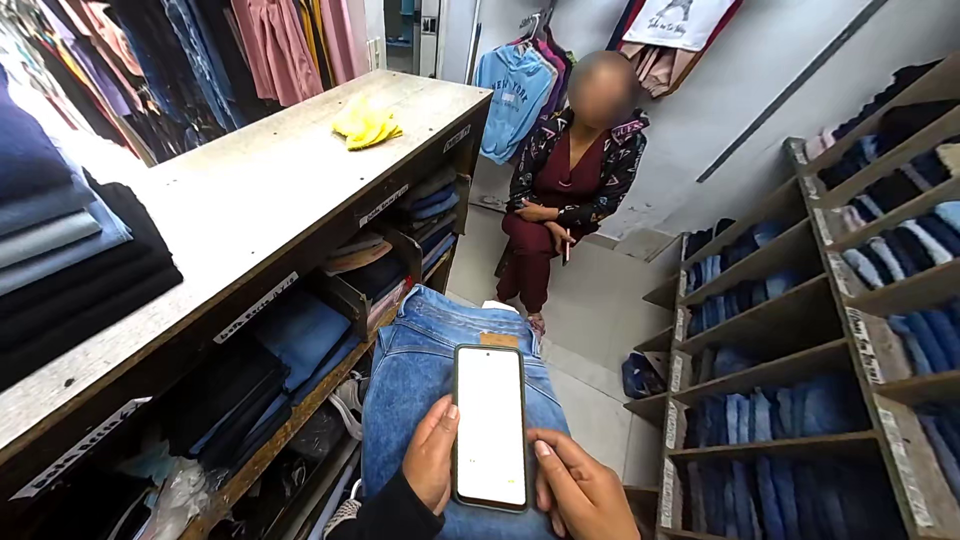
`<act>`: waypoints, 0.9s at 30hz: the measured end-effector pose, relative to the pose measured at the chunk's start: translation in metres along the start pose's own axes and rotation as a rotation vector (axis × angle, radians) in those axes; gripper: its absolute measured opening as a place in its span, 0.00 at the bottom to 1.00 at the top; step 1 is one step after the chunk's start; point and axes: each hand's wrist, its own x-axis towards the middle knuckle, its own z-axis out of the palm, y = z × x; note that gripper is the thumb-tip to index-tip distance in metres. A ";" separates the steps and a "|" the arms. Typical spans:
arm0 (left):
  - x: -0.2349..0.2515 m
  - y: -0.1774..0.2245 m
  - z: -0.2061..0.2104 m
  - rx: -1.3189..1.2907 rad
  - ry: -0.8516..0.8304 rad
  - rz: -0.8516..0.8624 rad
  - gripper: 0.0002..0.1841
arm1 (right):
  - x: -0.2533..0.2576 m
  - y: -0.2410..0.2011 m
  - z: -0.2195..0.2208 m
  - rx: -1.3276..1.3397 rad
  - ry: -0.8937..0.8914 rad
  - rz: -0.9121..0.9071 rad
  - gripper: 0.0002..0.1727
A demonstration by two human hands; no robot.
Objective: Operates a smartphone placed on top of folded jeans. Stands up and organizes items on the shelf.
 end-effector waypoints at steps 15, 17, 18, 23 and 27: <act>0.000 -0.001 -0.001 -0.005 0.004 -0.007 0.25 | 0.001 0.008 0.000 -0.015 0.001 -0.039 0.16; 0.000 -0.001 -0.001 -0.011 0.003 -0.009 0.25 | -0.001 0.009 0.002 0.016 0.029 -0.068 0.18; 0.000 -0.001 -0.001 -0.014 -0.001 -0.006 0.25 | -0.001 0.011 0.002 0.048 0.034 -0.099 0.19; 0.000 -0.003 -0.003 -0.041 -0.015 0.002 0.24 | -0.003 0.027 -0.002 0.177 -0.057 -0.315 0.28; 0.000 -0.002 -0.003 -0.042 -0.007 0.000 0.24 | -0.003 0.027 -0.004 0.147 -0.110 -0.415 0.32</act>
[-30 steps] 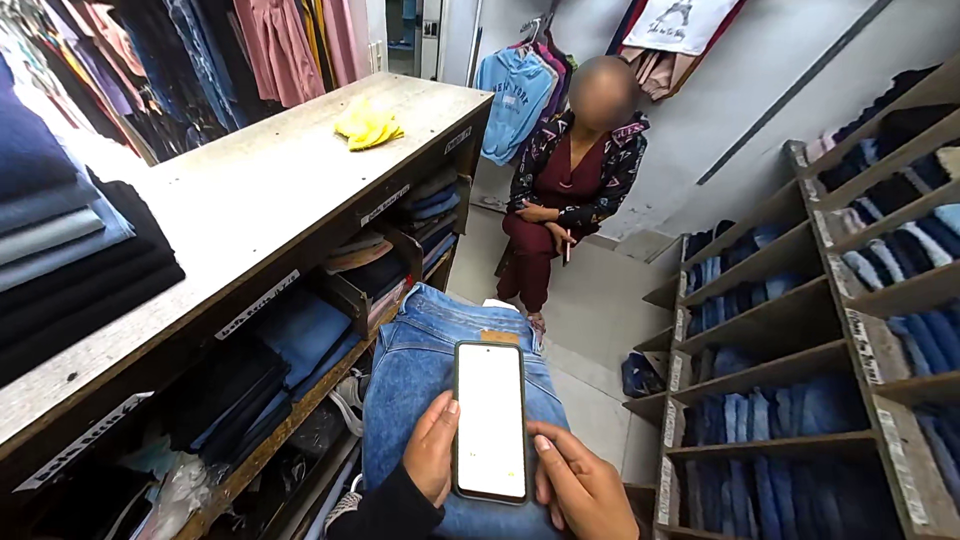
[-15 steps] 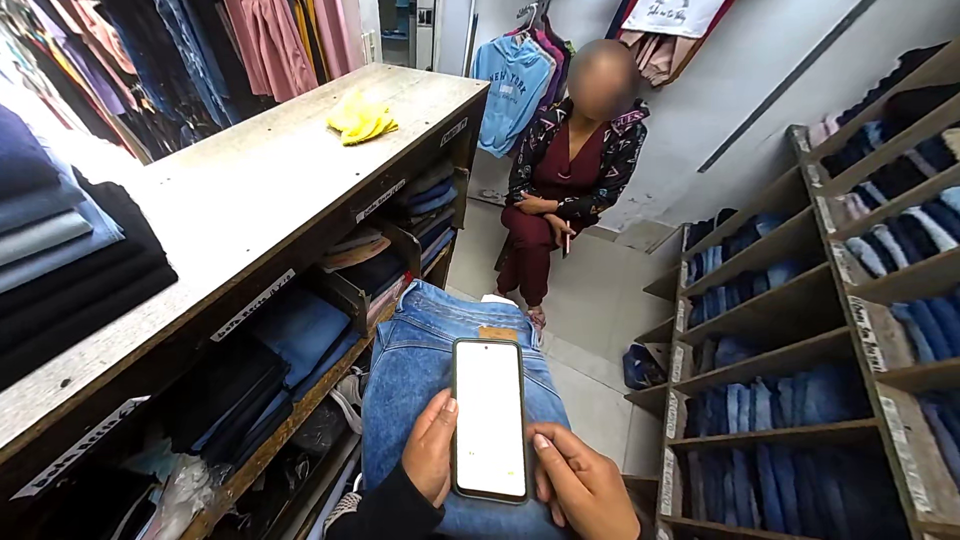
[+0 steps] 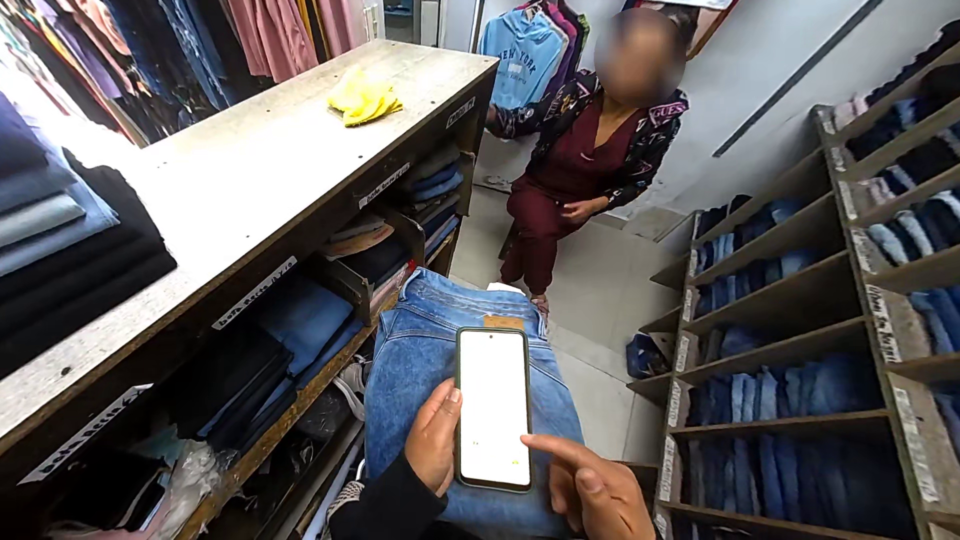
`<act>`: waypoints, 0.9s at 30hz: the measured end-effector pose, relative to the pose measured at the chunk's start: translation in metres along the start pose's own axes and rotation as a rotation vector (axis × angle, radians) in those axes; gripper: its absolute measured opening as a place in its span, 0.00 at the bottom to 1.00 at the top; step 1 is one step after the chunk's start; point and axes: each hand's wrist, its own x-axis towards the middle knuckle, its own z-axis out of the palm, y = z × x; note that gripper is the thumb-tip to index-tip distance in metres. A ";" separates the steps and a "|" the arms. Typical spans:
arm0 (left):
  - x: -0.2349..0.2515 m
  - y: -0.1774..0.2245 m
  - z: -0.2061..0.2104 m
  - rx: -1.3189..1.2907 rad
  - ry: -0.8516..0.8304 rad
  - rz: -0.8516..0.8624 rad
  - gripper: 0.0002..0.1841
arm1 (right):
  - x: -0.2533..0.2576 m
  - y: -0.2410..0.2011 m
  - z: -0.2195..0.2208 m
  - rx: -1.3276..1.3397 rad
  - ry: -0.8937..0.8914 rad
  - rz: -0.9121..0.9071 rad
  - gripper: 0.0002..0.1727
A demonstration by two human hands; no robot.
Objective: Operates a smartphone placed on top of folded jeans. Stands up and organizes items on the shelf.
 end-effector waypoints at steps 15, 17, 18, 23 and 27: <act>0.000 0.000 0.000 -0.002 0.006 0.013 0.24 | 0.014 -0.016 -0.004 -0.238 -0.015 -0.084 0.35; 0.000 0.002 0.001 0.011 0.009 0.016 0.24 | 0.013 -0.015 -0.003 -0.210 -0.007 -0.054 0.36; 0.000 0.002 0.001 0.012 0.009 0.020 0.24 | 0.013 -0.015 -0.003 -0.206 -0.003 -0.049 0.36; -0.001 0.000 0.000 0.004 0.009 0.023 0.23 | 0.010 -0.016 -0.001 -0.195 0.005 -0.055 0.36; 0.000 -0.002 -0.002 0.005 0.003 0.006 0.24 | 0.005 -0.002 -0.003 -0.191 -0.014 -0.073 0.35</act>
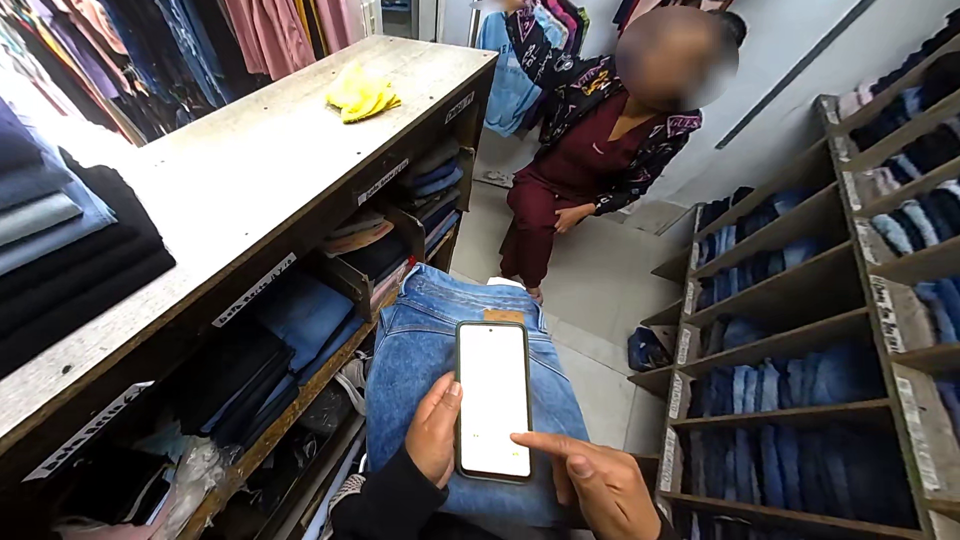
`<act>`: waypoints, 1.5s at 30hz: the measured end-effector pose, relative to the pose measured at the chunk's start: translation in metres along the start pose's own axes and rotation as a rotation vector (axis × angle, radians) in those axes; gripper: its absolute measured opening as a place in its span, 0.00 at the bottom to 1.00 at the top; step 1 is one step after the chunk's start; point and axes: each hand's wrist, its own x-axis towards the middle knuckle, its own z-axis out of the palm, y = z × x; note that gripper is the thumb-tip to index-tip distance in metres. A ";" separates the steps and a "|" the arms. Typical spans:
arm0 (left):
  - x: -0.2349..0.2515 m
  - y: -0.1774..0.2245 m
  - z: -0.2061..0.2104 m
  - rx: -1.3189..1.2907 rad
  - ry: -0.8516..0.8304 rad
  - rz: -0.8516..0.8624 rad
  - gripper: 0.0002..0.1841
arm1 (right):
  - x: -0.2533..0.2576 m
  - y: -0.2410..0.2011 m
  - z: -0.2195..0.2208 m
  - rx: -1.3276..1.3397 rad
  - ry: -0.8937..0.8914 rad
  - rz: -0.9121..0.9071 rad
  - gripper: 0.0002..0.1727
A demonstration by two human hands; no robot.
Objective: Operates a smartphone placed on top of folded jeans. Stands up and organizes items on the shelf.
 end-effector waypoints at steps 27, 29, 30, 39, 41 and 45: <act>0.001 0.001 -0.001 0.007 0.007 -0.015 0.24 | 0.019 -0.002 -0.007 -0.028 0.010 0.123 0.38; 0.001 0.001 -0.001 -0.004 0.005 -0.013 0.24 | 0.015 -0.004 -0.008 -0.025 0.040 0.138 0.38; 0.001 0.001 -0.001 -0.009 0.003 -0.010 0.24 | 0.013 -0.004 -0.007 -0.026 0.055 0.146 0.37; 0.000 0.003 0.000 -0.013 -0.007 0.002 0.23 | 0.007 -0.024 -0.004 -0.045 0.067 0.204 0.37; 0.001 0.004 0.000 -0.020 -0.010 0.008 0.23 | 0.006 -0.026 -0.004 -0.051 0.070 0.202 0.36; 0.001 0.003 -0.001 -0.006 -0.016 0.002 0.23 | 0.003 -0.025 -0.006 -0.036 0.017 0.141 0.35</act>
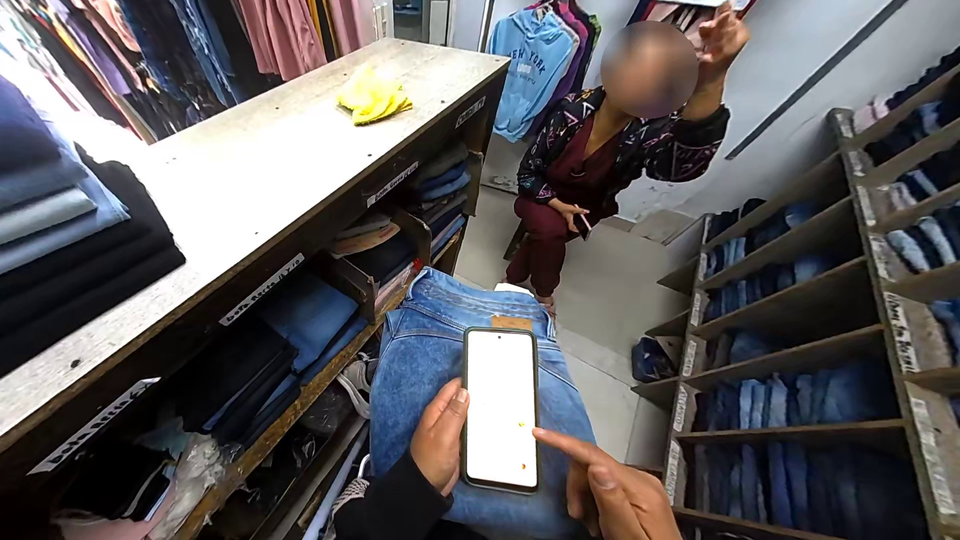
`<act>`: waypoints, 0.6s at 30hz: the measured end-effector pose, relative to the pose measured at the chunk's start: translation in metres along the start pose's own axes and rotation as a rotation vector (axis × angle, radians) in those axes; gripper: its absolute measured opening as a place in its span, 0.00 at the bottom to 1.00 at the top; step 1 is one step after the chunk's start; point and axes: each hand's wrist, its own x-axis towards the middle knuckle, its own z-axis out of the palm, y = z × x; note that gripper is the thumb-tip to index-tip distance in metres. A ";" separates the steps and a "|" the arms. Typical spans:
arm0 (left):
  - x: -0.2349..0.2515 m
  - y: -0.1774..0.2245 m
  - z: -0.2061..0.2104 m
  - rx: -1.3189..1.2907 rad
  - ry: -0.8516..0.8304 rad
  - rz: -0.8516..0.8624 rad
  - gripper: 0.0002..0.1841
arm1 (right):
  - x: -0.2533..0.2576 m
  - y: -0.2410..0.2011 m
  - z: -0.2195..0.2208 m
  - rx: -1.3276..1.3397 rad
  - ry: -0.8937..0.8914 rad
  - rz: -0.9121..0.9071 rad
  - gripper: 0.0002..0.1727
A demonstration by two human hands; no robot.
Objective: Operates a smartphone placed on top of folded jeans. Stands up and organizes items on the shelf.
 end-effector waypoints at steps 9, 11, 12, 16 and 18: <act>0.001 -0.004 -0.003 0.033 0.000 0.004 0.25 | 0.019 0.020 0.005 -0.058 -0.111 -0.069 0.36; 0.000 -0.003 -0.001 0.038 0.010 0.006 0.25 | 0.025 0.019 0.006 -0.071 -0.078 -0.034 0.38; 0.000 -0.002 0.000 0.041 0.011 0.007 0.25 | 0.027 0.019 0.006 -0.073 -0.067 -0.027 0.38; 0.000 -0.003 -0.002 0.028 -0.005 0.007 0.24 | 0.021 0.019 0.005 -0.020 -0.046 0.012 0.37; -0.001 -0.005 -0.003 0.019 -0.009 -0.003 0.24 | 0.013 0.018 0.002 0.033 -0.030 0.070 0.39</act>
